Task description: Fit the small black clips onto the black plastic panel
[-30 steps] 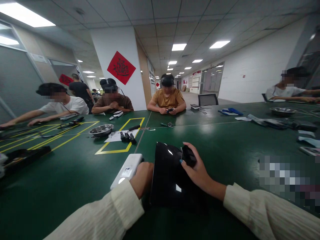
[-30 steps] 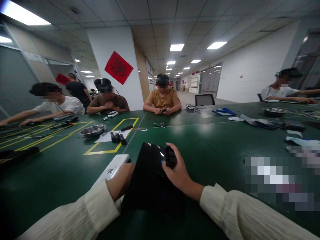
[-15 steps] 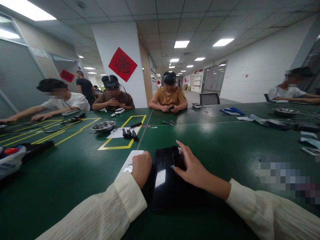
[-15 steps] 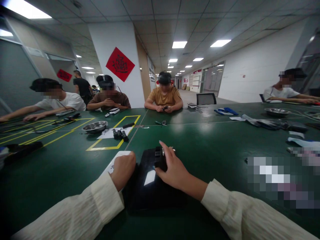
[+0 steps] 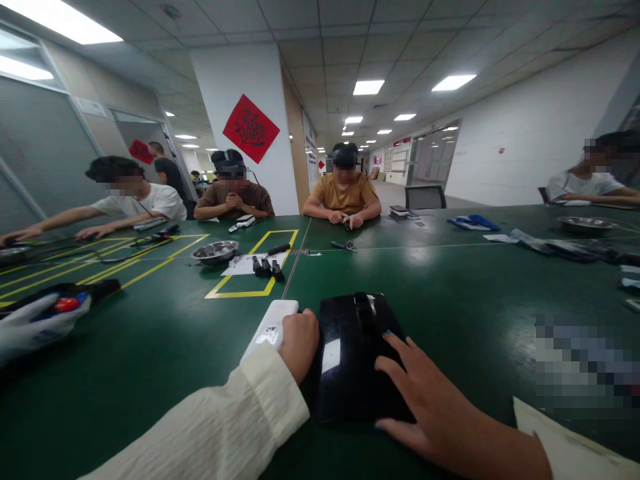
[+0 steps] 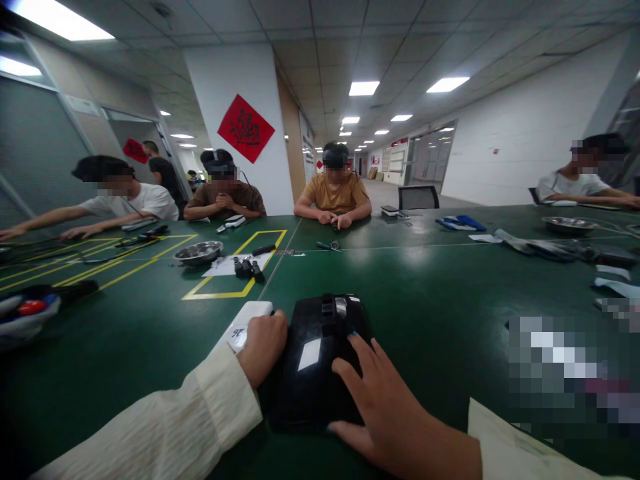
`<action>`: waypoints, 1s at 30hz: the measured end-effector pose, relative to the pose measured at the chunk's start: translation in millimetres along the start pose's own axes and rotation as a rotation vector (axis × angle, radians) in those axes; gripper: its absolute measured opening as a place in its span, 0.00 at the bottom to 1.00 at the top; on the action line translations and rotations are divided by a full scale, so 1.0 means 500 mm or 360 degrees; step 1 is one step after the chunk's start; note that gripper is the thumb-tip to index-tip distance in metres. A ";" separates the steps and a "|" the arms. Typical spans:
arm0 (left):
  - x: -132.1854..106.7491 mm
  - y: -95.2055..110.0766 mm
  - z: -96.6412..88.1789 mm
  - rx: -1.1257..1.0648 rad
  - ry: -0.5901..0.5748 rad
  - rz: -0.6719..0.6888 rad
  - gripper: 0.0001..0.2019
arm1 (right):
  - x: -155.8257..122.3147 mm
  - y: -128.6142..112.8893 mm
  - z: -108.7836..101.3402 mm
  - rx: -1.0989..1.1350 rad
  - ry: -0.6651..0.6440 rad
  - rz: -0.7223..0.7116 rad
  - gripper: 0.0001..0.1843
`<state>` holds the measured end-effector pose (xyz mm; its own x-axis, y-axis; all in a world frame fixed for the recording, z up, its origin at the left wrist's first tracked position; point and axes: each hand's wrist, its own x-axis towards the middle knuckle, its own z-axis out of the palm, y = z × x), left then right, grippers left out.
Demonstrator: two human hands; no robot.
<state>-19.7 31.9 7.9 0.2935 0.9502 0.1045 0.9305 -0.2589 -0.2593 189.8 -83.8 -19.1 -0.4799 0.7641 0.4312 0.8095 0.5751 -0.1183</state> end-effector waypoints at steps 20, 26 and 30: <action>0.010 -0.002 0.001 -0.0028 -0.0034 -0.0148 0.14 | 0.012 0.031 0.023 -0.0347 -0.0043 -0.0053 0.35; 0.006 -0.002 -0.002 0.0007 -0.0032 -0.0093 0.14 | -0.003 0.032 0.022 -0.0224 -0.0020 -0.0116 0.29; 0.001 -0.003 0.001 0.0040 -0.0005 -0.0059 0.14 | -0.019 0.042 0.022 -0.0202 -0.0075 -0.0261 0.30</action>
<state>-21.2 33.0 8.1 0.2580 0.9597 0.1114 0.9350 -0.2189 -0.2791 207.5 -75.7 -35.3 -0.6217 0.6778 0.3925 0.7538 0.6539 0.0647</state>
